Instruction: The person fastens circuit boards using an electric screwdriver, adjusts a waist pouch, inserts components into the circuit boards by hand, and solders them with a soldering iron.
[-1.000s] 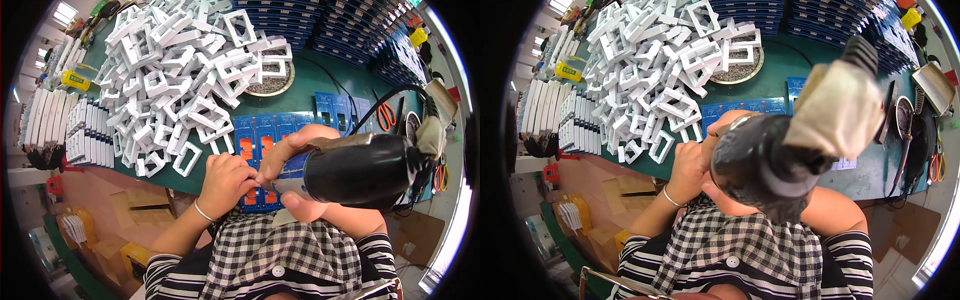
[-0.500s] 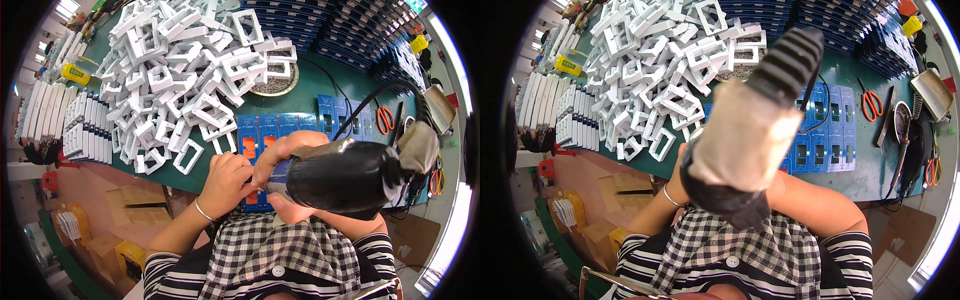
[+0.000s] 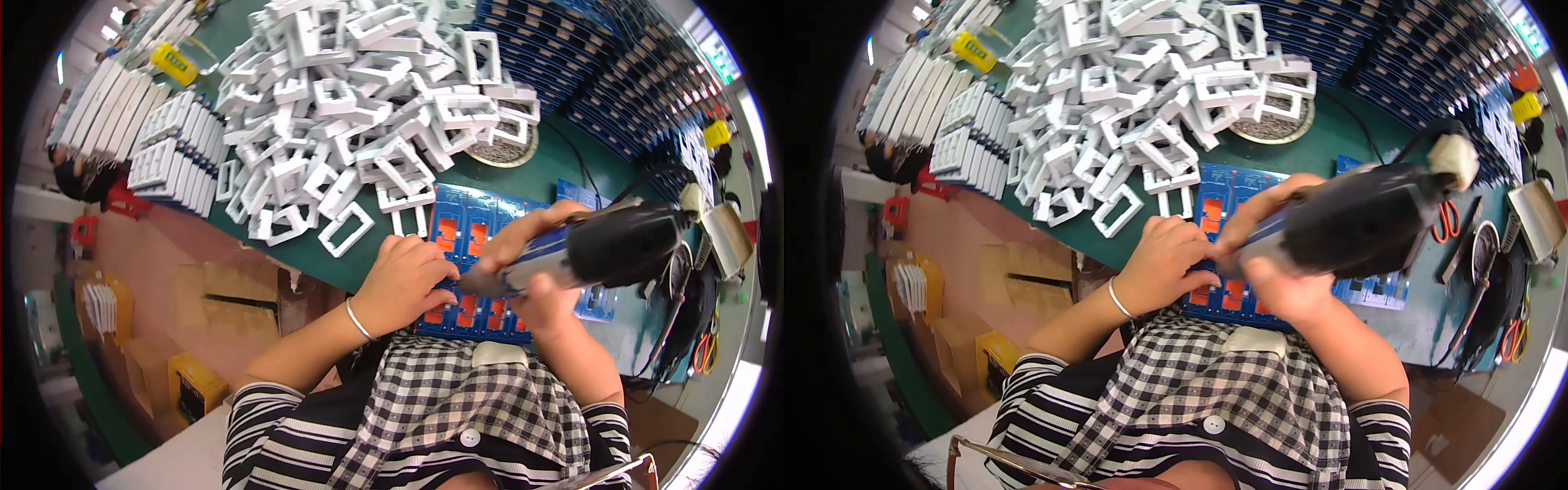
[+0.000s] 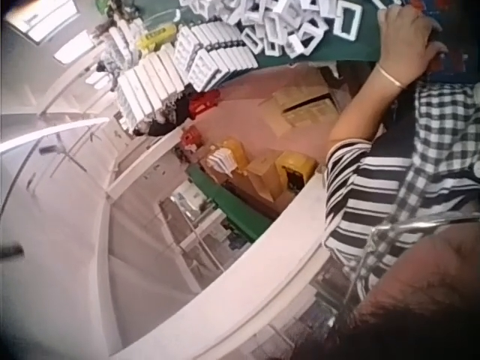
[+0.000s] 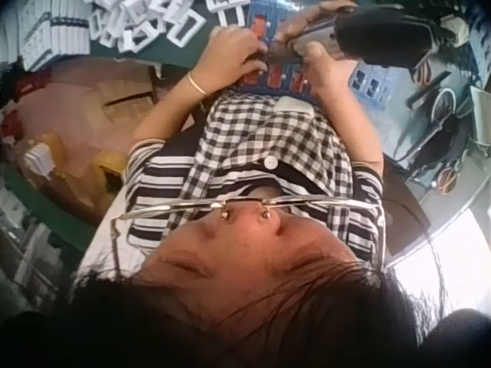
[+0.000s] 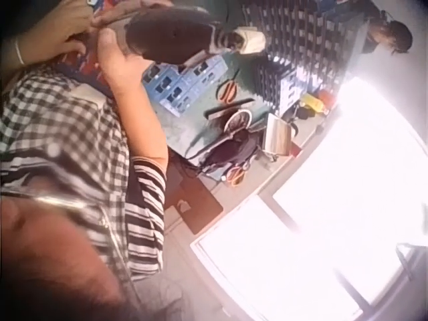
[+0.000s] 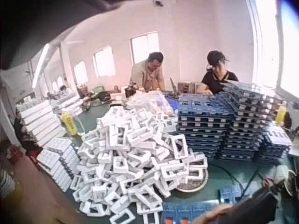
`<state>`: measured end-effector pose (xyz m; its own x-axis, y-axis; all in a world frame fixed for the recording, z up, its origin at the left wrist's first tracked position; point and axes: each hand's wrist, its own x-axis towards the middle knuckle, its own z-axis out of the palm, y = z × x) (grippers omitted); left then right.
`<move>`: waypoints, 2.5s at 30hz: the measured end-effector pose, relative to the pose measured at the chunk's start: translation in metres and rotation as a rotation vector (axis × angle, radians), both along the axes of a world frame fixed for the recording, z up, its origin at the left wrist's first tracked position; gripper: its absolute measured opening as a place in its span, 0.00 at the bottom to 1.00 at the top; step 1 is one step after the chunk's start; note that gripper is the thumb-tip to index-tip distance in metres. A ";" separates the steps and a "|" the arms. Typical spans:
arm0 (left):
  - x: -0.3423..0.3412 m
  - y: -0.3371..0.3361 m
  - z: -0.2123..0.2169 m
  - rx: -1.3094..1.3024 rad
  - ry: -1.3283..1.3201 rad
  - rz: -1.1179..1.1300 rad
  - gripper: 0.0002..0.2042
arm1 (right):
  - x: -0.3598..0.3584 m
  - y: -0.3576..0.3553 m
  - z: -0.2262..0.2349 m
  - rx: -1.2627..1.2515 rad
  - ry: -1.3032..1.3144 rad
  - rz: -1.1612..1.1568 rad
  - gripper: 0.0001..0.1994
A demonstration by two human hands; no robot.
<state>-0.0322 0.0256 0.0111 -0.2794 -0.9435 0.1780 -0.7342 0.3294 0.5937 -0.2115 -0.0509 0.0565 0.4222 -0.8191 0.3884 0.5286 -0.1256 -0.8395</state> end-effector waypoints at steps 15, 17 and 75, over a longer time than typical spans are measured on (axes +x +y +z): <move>0.014 -0.073 0.037 -0.520 -0.204 0.097 0.10 | -0.057 -0.006 0.042 -0.069 -0.145 -0.381 0.33; -0.005 -0.108 0.029 -0.607 -0.374 -0.011 0.10 | -0.057 -0.005 0.040 -0.023 -0.163 -0.383 0.34; -0.016 0.005 0.003 -0.019 0.011 0.090 0.08 | -0.061 0.008 0.024 0.137 -0.054 -0.132 0.33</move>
<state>-0.0483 0.0308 0.0137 -0.1918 -0.9610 0.1992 -0.7545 0.2742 0.5963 -0.2720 -0.0431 0.0808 0.2893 -0.9127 0.2885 0.5597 -0.0832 -0.8245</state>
